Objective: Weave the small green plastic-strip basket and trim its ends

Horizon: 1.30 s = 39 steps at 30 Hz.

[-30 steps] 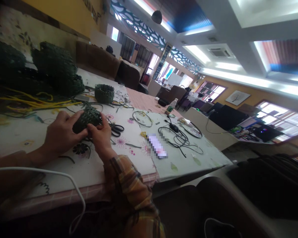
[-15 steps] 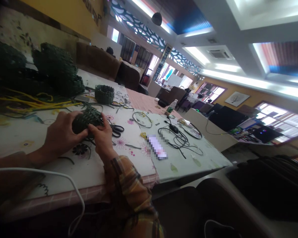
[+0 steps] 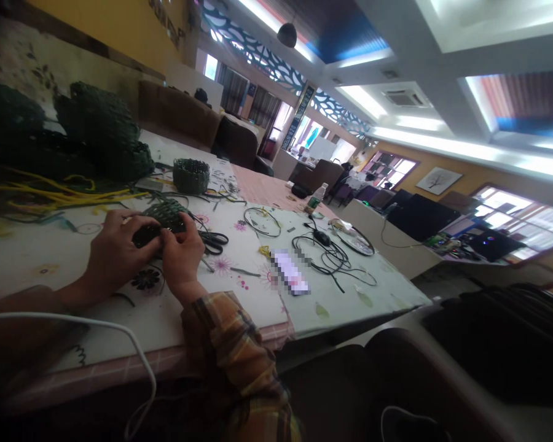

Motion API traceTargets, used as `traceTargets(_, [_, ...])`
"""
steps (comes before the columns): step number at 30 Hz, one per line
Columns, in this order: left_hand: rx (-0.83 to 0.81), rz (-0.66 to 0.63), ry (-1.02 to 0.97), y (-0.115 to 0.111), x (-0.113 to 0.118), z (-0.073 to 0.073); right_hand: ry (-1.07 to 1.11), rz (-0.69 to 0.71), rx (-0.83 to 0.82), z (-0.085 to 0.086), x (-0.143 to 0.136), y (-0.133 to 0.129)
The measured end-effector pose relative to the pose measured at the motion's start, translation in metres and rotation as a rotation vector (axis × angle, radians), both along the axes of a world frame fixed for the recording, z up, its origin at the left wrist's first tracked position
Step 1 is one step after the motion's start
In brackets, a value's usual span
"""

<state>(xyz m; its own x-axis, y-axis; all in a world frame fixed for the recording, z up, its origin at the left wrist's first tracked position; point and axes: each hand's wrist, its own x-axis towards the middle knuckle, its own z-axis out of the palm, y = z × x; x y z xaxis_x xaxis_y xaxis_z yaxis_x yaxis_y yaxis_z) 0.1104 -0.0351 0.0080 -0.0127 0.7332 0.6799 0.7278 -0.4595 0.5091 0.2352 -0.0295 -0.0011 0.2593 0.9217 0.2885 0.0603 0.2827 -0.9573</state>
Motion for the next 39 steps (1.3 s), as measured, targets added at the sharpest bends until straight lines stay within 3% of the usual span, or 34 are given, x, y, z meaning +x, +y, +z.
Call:
traceTargets(3, [-0.027, 0.004, -0.010, 0.000, 0.001, 0.000, -0.129, -0.117, 0.000, 0.005, -0.002, -0.004])
traceTargets(6, [-0.040, 0.019, -0.012, 0.001, 0.002, -0.001, -0.227, -0.138, -0.038, 0.011, -0.002, -0.007])
traceTargets(18, [0.003, 0.036, 0.047, 0.001, -0.001, -0.005, -0.511, -0.129, -0.021, 0.022, 0.003, -0.013])
traceTargets(27, [-0.012, 0.022, 0.092, -0.003, 0.003, -0.004, -0.561, -0.066, -0.182, 0.034, 0.014, -0.009])
traceTargets(35, [-0.045, 0.030, 0.081, -0.004, 0.002, -0.005, -0.887, -0.125, 0.053, 0.022, 0.003, -0.019])
traceTargets(39, [-0.044, 0.004, 0.066, -0.004, 0.007, -0.003, -0.833, -0.119, 0.065, 0.023, 0.007, -0.017])
